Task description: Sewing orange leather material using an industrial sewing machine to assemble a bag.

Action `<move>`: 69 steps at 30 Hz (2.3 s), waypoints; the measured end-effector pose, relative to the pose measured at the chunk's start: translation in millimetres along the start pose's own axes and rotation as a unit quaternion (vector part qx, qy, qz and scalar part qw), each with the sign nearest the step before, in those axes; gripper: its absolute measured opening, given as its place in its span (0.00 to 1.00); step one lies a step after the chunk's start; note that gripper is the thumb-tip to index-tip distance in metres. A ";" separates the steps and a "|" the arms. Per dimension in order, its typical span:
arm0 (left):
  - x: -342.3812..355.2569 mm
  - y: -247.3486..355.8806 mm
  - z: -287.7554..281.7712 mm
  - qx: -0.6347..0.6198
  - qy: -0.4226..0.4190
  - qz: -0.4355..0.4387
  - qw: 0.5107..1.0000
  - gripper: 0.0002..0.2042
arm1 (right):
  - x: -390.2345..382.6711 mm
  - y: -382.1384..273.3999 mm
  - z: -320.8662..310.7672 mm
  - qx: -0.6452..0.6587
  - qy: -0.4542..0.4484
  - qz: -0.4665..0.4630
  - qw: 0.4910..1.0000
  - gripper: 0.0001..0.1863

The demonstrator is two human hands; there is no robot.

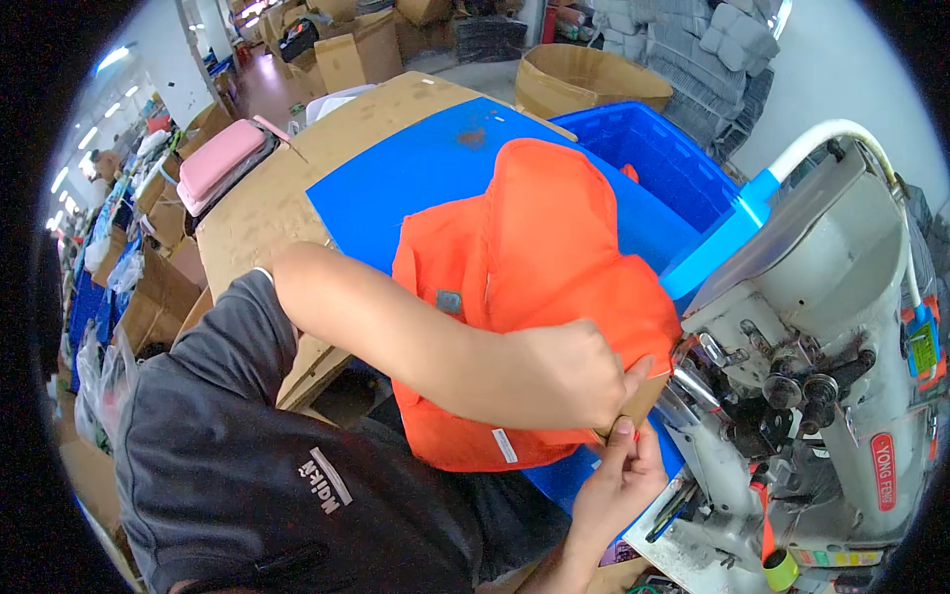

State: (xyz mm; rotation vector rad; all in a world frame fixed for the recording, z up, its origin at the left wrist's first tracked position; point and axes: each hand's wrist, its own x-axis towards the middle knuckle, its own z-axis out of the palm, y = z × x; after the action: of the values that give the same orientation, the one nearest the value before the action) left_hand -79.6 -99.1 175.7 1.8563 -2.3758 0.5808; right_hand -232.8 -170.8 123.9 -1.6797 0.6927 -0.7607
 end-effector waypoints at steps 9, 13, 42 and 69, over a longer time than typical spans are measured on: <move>23.5 59.3 26.0 -0.021 0.093 -0.142 0.985 0.22 | 15.2 -5.2 13.2 0.010 0.040 -0.073 0.996 0.24; 23.2 59.1 23.4 -0.054 0.100 -0.205 0.972 0.11 | 17.7 5.6 8.6 0.033 0.037 -0.097 0.994 0.20; 3.2 39.3 -1.7 -0.114 0.134 -0.119 0.977 0.13 | 22.5 -3.0 18.0 0.216 0.052 0.007 0.975 0.10; -38.6 -70.4 -37.1 -0.010 0.038 -0.222 0.974 0.08 | -35.4 28.1 28.3 -0.096 -0.151 -0.022 0.984 0.23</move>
State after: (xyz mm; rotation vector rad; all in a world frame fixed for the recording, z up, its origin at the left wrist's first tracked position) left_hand -9.0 -65.1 216.6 2.2090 -1.8191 0.5615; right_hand -234.4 -132.7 86.6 -1.9412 0.5286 -0.4644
